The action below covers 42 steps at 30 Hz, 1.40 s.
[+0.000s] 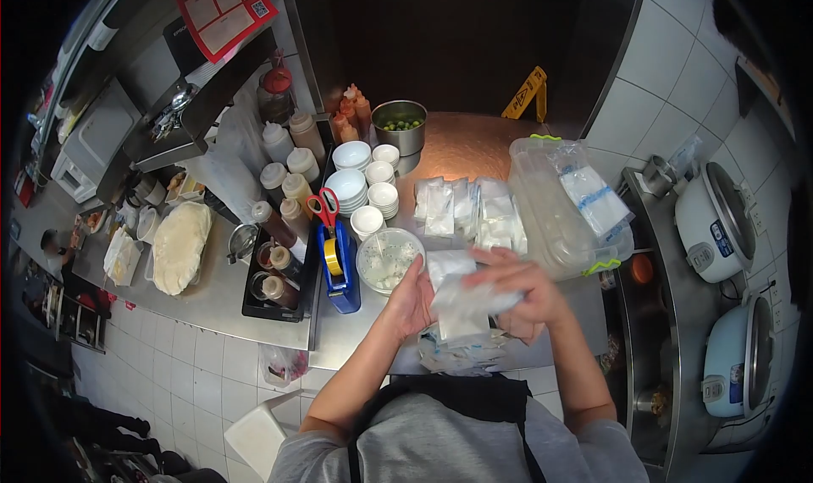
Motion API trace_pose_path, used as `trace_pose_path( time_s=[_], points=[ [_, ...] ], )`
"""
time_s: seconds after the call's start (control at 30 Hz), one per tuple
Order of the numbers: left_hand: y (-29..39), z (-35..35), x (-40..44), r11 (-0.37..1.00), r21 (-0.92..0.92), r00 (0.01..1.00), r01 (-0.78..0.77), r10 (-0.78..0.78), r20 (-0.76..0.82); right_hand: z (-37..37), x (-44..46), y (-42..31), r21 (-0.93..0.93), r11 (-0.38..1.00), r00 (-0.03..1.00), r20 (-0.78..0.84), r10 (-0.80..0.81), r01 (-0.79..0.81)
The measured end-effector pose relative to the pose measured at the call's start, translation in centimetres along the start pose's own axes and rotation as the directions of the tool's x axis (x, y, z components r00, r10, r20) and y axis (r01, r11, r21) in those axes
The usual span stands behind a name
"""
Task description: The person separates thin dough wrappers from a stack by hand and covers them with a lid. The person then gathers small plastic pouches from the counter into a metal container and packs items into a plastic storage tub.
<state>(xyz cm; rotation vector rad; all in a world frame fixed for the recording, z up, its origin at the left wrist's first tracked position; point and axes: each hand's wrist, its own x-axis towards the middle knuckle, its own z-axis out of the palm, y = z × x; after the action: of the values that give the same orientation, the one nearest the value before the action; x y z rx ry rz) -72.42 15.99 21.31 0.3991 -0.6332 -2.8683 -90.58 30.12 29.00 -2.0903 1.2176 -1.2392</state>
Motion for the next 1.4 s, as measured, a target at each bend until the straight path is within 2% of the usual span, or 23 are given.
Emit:
trace_pose_path(
  time_s=[0.1,0.2,0.3,0.33,0.4,0.43,0.53,0.57,0.6,0.67,0.7,0.8,0.83,0.87,0.9,0.93,1.0,1.03,1.07,1.17,1.27,1.3,1.4],
  points=[
    [0.4,2.0,-0.9,1.0,0.0,0.999,0.019,-0.019,0.025,1.4,0.3,-0.9,-0.108,0.985,0.954,0.257,0.157,-0.133],
    [-0.7,-0.4,-0.2,0.948,0.312,0.994,-0.064,0.087,-0.062,1.1,0.6,-2.7,-0.096,0.991,0.984,0.143,0.111,-0.098],
    [-0.7,-1.4,0.1,0.95,0.289,0.981,-0.118,0.157,-0.115,-1.7,0.1,-3.4,0.127,0.992,1.0,0.028,-0.01,0.006],
    [-0.8,-1.6,0.3,0.942,0.306,0.974,-0.139,0.185,-0.128,-1.9,-0.6,-3.3,0.413,0.905,0.987,-0.07,0.142,-0.101],
    [-1.6,-1.7,0.8,0.88,0.4,0.917,-0.257,0.352,-0.186,-1.5,-2.0,-3.2,0.866,0.475,0.869,-0.107,0.483,-0.158],
    [-2.0,-1.6,1.1,0.839,0.448,0.878,-0.309,0.433,-0.205,-0.7,-1.9,-2.8,0.837,0.51,0.798,-0.162,0.581,-0.201],
    [-2.6,-0.8,1.8,0.927,0.208,0.9,-0.312,0.359,-0.248,4.6,-0.1,0.3,0.716,0.615,0.581,-0.36,0.73,-0.329],
    [-2.7,-0.6,2.0,0.943,0.125,0.907,-0.31,0.332,-0.258,6.7,-0.7,3.1,0.55,0.746,0.616,-0.453,0.645,-0.376],
    [-2.8,-0.6,2.0,0.932,0.173,0.913,-0.317,0.35,-0.212,8.2,-1.1,5.1,0.359,0.839,0.656,-0.524,0.543,-0.408],
    [-2.9,-0.6,2.1,0.905,0.265,0.92,-0.334,0.374,-0.118,9.3,-1.0,5.7,0.045,0.813,0.666,-0.548,0.506,-0.58],
    [-3.4,-0.3,1.9,0.816,0.461,0.883,-0.349,0.451,-0.13,9.5,-1.0,5.8,-0.114,0.758,0.674,-0.554,0.488,-0.642],
    [-2.7,0.1,2.3,0.737,0.548,0.821,-0.396,0.551,-0.148,8.7,-1.2,5.4,0.143,0.8,0.639,-0.528,0.559,-0.582],
    [-1.8,0.1,2.6,0.711,0.544,0.754,-0.444,0.625,-0.201,7.9,-1.4,5.0,0.495,0.767,0.634,-0.451,0.629,-0.409],
    [-0.4,1.6,2.2,0.682,0.518,0.688,-0.516,0.691,-0.223,6.8,-1.6,4.3,0.778,0.598,0.65,-0.355,0.672,-0.194],
    [0.7,2.6,2.3,0.632,0.448,0.622,-0.632,0.759,-0.193,6.5,-1.8,4.0,0.946,0.323,0.683,-0.258,0.683,0.034],
    [1.5,3.2,2.3,0.566,0.373,0.546,-0.735,0.82,-0.17,6.9,-1.9,4.0,0.941,0.328,0.736,-0.283,0.615,0.088],
    [1.5,4.6,2.6,0.586,0.247,0.571,-0.772,0.81,-0.136,8.5,-1.6,3.9,0.924,0.324,0.818,-0.341,0.463,0.202],
    [1.0,5.2,2.8,0.593,0.181,0.582,-0.784,0.805,-0.116,9.6,-1.2,3.6,0.853,0.472,0.765,-0.452,0.459,0.221],
    [0.0,5.6,2.9,0.652,0.197,0.646,-0.732,0.756,-0.104,9.7,-1.4,3.7,0.858,0.473,0.701,-0.463,0.543,0.2],
    [-2.8,4.7,3.2,0.706,0.385,0.766,-0.595,0.643,0.004,8.2,-0.7,3.1,0.859,0.478,0.495,-0.501,0.71,0.184],
    [-0.4,3.9,0.8,0.697,0.642,0.948,-0.319,0.228,0.222,4.5,-3.4,4.7,0.8,0.596,0.485,-0.549,0.681,0.069],
    [-0.2,2.7,0.7,0.665,0.651,0.931,-0.365,0.239,0.278,3.2,-4.9,4.8,0.834,0.548,0.484,-0.504,0.715,0.06],
    [0.5,-4.1,3.4,0.76,0.619,0.958,-0.199,0.017,0.287,0.4,-7.9,5.0,0.916,0.395,0.488,-0.38,0.786,0.076]
  ],
)
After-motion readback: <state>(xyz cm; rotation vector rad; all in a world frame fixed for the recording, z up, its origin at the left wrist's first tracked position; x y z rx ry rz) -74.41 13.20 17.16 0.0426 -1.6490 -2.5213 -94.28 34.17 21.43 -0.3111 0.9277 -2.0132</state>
